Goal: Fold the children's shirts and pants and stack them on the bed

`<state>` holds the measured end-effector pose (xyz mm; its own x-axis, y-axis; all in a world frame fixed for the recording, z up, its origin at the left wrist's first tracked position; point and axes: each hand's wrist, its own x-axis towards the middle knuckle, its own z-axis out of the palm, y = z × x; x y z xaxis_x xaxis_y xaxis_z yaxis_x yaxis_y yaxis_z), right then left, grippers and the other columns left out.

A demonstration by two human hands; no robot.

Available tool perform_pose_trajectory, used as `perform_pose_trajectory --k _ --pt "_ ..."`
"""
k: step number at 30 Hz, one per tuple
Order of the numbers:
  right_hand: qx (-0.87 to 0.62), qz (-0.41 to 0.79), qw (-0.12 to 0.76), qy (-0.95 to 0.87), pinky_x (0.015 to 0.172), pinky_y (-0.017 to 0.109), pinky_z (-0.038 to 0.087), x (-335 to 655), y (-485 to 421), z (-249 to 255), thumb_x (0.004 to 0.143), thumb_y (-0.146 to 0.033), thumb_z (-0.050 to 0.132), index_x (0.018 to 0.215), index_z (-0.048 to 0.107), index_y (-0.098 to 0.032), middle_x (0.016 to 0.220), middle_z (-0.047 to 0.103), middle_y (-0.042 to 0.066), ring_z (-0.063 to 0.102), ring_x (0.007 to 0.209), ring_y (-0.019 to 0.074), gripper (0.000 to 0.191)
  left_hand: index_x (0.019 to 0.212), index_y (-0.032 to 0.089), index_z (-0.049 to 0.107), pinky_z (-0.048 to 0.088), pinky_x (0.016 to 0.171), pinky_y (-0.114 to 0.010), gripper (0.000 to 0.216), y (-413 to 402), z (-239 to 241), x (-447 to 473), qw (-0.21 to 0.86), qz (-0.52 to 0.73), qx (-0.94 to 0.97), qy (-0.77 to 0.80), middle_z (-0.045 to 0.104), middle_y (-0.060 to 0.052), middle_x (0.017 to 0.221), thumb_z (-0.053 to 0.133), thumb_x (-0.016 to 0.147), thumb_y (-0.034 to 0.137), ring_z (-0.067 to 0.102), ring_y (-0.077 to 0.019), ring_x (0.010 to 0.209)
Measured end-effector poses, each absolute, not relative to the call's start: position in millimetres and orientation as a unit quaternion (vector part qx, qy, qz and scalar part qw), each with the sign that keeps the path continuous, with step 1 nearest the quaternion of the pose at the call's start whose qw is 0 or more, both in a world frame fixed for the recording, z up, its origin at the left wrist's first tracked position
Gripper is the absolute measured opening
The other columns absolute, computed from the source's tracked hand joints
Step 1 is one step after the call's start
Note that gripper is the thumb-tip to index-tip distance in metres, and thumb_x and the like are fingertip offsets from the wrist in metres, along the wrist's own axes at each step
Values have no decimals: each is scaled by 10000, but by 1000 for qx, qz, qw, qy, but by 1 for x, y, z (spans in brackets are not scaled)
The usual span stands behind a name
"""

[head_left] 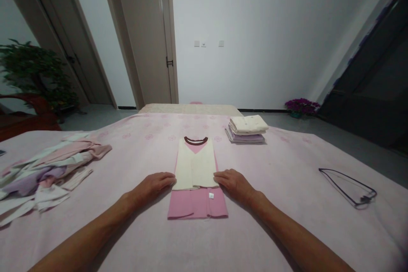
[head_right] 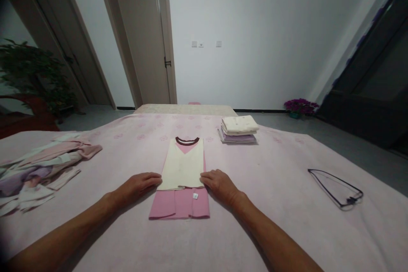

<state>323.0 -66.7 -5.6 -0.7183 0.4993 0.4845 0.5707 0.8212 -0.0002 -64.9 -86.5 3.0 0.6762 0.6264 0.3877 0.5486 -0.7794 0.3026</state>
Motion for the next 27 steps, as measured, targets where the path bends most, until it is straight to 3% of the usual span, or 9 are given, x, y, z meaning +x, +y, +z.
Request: perform_pose_trajectory --k 4,9,16,23,27 --pt "-246 -54 204 -946 838 327 525 325 -67 4 978 -205 554 1125 695 -220 1156 740 95 698 932 170 204 1175 271 675 564 900 -316 243 -79 -5 -62 10 220 930 293 737 -84 1149 504 1002 268 711 -189 1013" --pt "-247 -8 243 -938 902 359 542 323 -73 -1 985 -196 540 1177 673 -223 1179 730 106 689 1038 182 235 1129 252 671 566 869 -305 231 -77 -11 -57 -18 236 931 279 744 -92 1076 486 991 250 715 -175 953" --pt "-255 77 288 -920 1009 444 520 322 -78 -9 936 -133 507 1407 530 -212 1323 648 148 605 1210 223 478 1044 252 675 508 884 -368 179 -83 2 -46 -34 226 931 283 732 -87 969 529 942 269 675 -203 920" --pt "-276 30 218 -936 1069 505 445 318 -86 5 939 -221 501 1372 554 -205 1342 626 139 568 1219 267 437 1031 261 665 506 927 -363 191 -83 9 -35 3 260 923 283 735 -82 952 493 963 307 684 -190 917" --pt "-276 6 198 -941 1138 558 351 315 -89 14 920 -247 511 1334 580 -219 1309 646 113 498 1303 306 420 1085 252 643 490 999 -401 200 -79 3 -33 -19 255 934 250 744 -91 1031 493 955 227 693 -198 988"
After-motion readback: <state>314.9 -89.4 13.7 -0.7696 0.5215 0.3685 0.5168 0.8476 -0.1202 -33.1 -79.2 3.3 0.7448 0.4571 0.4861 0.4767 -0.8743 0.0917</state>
